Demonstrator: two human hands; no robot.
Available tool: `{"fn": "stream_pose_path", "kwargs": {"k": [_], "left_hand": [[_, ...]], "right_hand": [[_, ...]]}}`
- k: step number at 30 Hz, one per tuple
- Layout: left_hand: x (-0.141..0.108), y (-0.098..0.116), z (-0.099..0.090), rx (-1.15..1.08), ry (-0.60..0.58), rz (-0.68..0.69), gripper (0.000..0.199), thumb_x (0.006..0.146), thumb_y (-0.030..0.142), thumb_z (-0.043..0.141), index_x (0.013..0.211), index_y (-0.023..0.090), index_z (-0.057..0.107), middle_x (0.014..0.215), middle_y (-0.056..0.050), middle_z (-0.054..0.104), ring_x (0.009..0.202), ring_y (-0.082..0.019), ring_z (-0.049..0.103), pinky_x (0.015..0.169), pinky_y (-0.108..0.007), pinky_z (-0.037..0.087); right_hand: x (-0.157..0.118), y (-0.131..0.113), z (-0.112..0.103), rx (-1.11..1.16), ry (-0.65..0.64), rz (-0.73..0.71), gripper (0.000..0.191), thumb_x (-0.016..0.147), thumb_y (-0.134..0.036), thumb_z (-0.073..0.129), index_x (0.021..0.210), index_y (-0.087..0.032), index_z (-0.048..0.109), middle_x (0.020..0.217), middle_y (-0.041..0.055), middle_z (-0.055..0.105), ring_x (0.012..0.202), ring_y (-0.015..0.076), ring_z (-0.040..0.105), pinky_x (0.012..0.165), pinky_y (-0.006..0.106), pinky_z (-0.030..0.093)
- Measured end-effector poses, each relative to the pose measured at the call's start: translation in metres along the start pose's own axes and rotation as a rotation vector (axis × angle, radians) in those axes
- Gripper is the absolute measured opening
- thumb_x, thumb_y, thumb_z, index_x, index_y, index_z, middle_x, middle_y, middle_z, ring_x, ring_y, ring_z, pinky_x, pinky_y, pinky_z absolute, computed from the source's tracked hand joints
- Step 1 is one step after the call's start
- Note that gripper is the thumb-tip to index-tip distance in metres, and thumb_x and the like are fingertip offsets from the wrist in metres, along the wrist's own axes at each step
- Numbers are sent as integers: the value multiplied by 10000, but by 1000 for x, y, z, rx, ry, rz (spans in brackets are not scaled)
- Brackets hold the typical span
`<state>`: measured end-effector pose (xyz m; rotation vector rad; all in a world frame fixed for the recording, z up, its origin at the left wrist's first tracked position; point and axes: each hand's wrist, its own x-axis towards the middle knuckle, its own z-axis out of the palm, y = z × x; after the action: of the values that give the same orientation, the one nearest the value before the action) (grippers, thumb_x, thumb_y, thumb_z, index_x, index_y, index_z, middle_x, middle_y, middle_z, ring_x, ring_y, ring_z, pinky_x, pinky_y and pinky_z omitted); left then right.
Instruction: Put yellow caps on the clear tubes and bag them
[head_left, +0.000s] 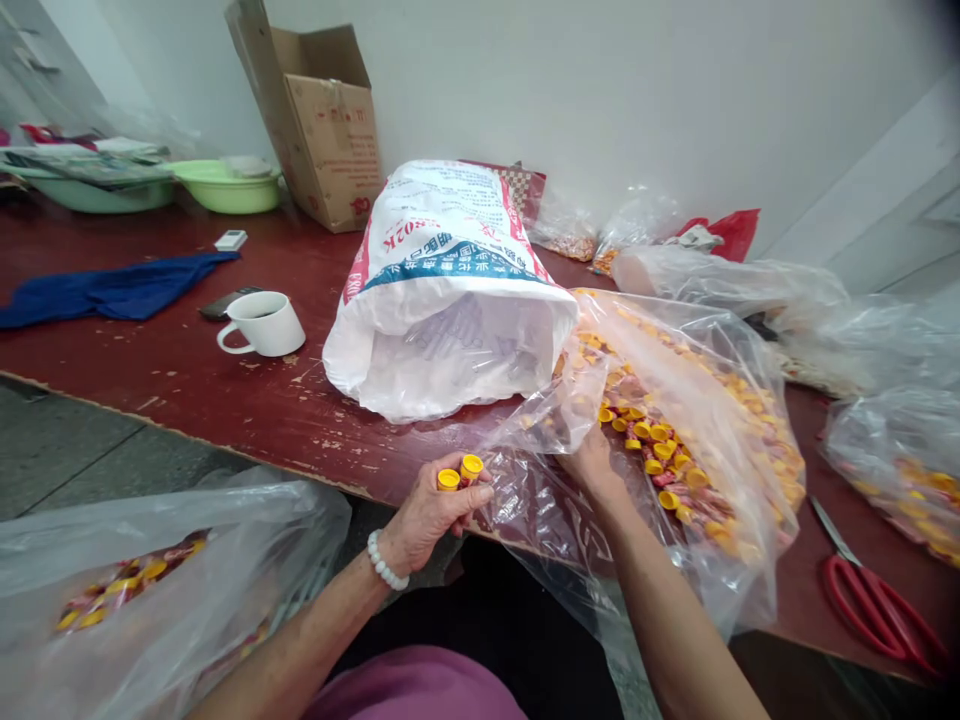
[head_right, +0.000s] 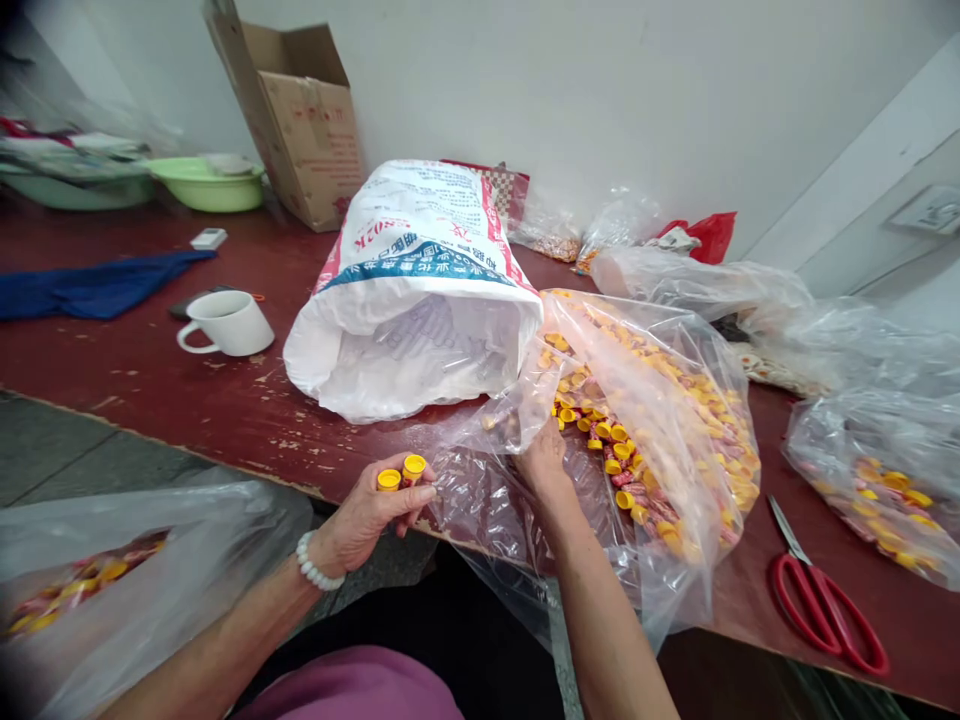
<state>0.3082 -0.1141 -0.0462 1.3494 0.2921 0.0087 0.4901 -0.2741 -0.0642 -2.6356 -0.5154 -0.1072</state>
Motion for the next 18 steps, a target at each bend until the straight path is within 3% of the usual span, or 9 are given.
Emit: {"fn": "stream_pose_path", "kwargs": {"k": [4, 7, 9, 14, 18], "left_hand": [[32, 21, -24, 175, 166, 169, 286, 728, 359, 661, 911, 146, 603, 636, 38, 515, 513, -78, 443, 458, -183, 376], [81, 47, -42, 649, 415, 360, 209, 765, 292, 583, 883, 129, 639, 720, -16, 604, 632, -117, 525, 561, -205, 408], [119, 62, -49, 922, 500, 408, 199, 766, 238, 544, 881, 131, 665, 779, -51, 656, 714, -147, 567, 630, -225, 408], [198, 73, -39, 1143, 424, 379, 269, 728, 214, 544, 943, 158, 697, 824, -87, 702, 754, -204, 611, 626, -257, 392], [227, 68, -23, 1312, 246, 393, 298, 708, 167, 535, 953, 205, 700, 873, -70, 716, 796, -209, 629, 650, -257, 401]], "right_hand": [[-18, 14, -7, -95, 13, -24, 301, 816, -254, 501, 1083, -188, 624, 1043, 150, 585, 926, 269, 573, 760, 369, 444], [-37, 23, -11, -160, 38, -43, 258, 814, -148, 441, 964, -172, 649, 1010, 151, 566, 879, 249, 570, 732, 354, 446], [-49, 29, -12, -187, 62, -56, 259, 809, -104, 405, 895, -164, 641, 1012, 147, 554, 893, 241, 565, 739, 347, 451], [-68, 42, -12, -201, 117, -79, 239, 784, -77, 402, 854, -178, 607, 1019, 122, 553, 929, 231, 557, 796, 350, 458], [-75, 49, -9, -186, 135, -105, 191, 817, -132, 409, 883, -173, 584, 911, 116, 599, 899, 259, 563, 822, 400, 452]]}}
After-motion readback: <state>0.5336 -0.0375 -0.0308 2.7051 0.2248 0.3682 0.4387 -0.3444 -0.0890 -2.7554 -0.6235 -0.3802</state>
